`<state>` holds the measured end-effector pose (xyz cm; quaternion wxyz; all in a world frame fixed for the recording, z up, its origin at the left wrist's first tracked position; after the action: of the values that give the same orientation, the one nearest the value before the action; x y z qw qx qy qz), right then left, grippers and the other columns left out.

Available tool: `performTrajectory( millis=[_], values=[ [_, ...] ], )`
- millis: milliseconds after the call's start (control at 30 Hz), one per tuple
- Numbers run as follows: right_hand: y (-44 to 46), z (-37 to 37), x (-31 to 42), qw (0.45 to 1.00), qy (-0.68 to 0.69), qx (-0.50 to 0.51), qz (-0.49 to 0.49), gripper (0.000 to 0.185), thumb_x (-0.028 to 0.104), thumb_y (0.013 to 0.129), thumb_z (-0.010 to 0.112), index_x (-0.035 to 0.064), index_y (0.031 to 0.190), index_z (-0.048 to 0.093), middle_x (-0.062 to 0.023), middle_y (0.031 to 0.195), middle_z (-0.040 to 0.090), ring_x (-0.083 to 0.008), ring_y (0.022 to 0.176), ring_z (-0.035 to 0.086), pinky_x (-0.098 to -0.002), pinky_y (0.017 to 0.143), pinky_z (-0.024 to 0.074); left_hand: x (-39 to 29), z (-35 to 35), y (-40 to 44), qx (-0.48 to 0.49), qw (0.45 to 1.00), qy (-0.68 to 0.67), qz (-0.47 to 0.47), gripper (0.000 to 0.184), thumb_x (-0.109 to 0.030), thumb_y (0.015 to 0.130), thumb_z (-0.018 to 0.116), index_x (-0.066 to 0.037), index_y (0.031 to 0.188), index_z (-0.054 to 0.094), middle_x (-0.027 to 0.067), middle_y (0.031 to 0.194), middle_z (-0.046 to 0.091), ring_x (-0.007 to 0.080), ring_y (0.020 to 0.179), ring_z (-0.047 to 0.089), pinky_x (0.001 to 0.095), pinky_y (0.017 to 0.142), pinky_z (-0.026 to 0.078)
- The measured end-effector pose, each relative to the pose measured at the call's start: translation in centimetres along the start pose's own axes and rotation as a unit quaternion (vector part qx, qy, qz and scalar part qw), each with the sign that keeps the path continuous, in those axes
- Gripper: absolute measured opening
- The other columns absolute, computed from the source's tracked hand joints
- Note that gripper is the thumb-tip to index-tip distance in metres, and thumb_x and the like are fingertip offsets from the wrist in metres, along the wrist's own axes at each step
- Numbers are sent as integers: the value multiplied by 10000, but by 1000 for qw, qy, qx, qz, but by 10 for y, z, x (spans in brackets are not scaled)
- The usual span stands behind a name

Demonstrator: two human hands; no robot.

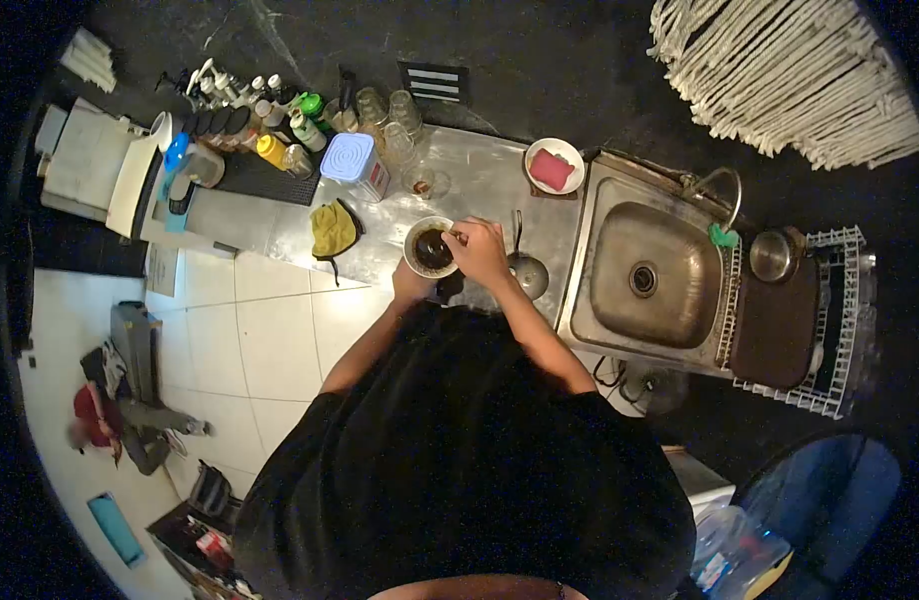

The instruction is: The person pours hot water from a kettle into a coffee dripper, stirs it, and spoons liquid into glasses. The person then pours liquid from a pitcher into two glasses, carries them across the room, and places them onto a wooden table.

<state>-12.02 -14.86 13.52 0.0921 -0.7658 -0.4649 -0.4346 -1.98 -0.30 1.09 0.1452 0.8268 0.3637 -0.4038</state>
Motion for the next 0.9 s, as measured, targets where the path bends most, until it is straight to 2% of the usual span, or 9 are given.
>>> performTrajectory(
  millis=[100,167,267,367,433,667,767,800,900],
  values=[
    [1,0,5,998,18,-12,53,229,201,825,724,3,745,641,-116,684,561,-311,676,578,-420,630,408,1,-3,6,37,999,4,-25,654,-477,732,783,-123,1252,601,172,1133,679,377,1028,663,469,852,540],
    [0,2,7,996,19,-21,85,220,189,828,719,3,747,634,-116,679,556,-313,675,573,-422,672,403,4,-5,10,31,997,-36,65,664,-463,716,799,-114,1245,601,178,1123,672,381,1019,660,471,845,541],
    [-2,4,12,993,-68,-51,76,226,183,840,710,6,745,607,-118,643,573,-318,602,568,-406,724,410,-2,-12,17,64,996,-3,62,641,-409,710,813,-111,1237,601,164,1133,634,376,1037,643,472,845,539],
    [-14,9,17,983,-39,-61,167,252,185,854,707,5,725,586,-127,624,587,-314,580,573,-402,681,429,0,-12,27,94,990,-24,100,629,-373,701,829,-111,1223,595,157,1143,608,371,1050,633,468,855,538],
    [-21,12,19,977,-17,-127,170,274,176,870,701,-7,717,566,-163,585,553,-327,512,541,-404,544,423,1,-12,33,133,987,6,91,637,-368,688,841,-107,1214,593,161,1139,611,366,1050,635,462,860,540],
    [-56,24,29,919,-59,-275,278,273,170,911,662,-26,751,560,-180,661,560,-291,572,552,-396,554,405,7,5,52,214,956,-77,183,656,-356,685,851,-122,1244,601,160,1149,647,368,1066,635,473,872,522],
    [-68,24,38,891,-18,-325,317,262,191,917,653,-30,788,597,-190,670,581,-304,593,577,-394,570,428,6,7,50,271,948,-45,163,646,-193,713,850,-61,1283,576,109,1242,652,256,1158,626,381,967,489],
    [-72,22,41,887,-32,-326,325,232,194,895,646,-21,807,641,-227,721,627,-395,652,621,-447,592,453,0,5,50,262,945,-44,192,642,-194,717,847,-60,1283,576,114,1242,651,264,1161,622,383,971,485],
    [-84,28,39,854,-52,-361,372,240,207,876,684,-21,808,651,-222,724,633,-385,655,630,-438,597,465,6,9,52,264,930,-70,246,645,-199,734,838,-54,1299,563,132,1252,642,291,1170,612,387,991,470]
  ],
)
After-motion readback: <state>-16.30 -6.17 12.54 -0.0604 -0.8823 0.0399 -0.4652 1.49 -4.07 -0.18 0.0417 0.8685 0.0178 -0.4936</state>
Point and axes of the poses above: each hand's wrist, its own y-axis towards the middle knuckle, its own z-axis out of the palm, x = y × z, the point moved 4 cm from there along y, towards the middle knuckle
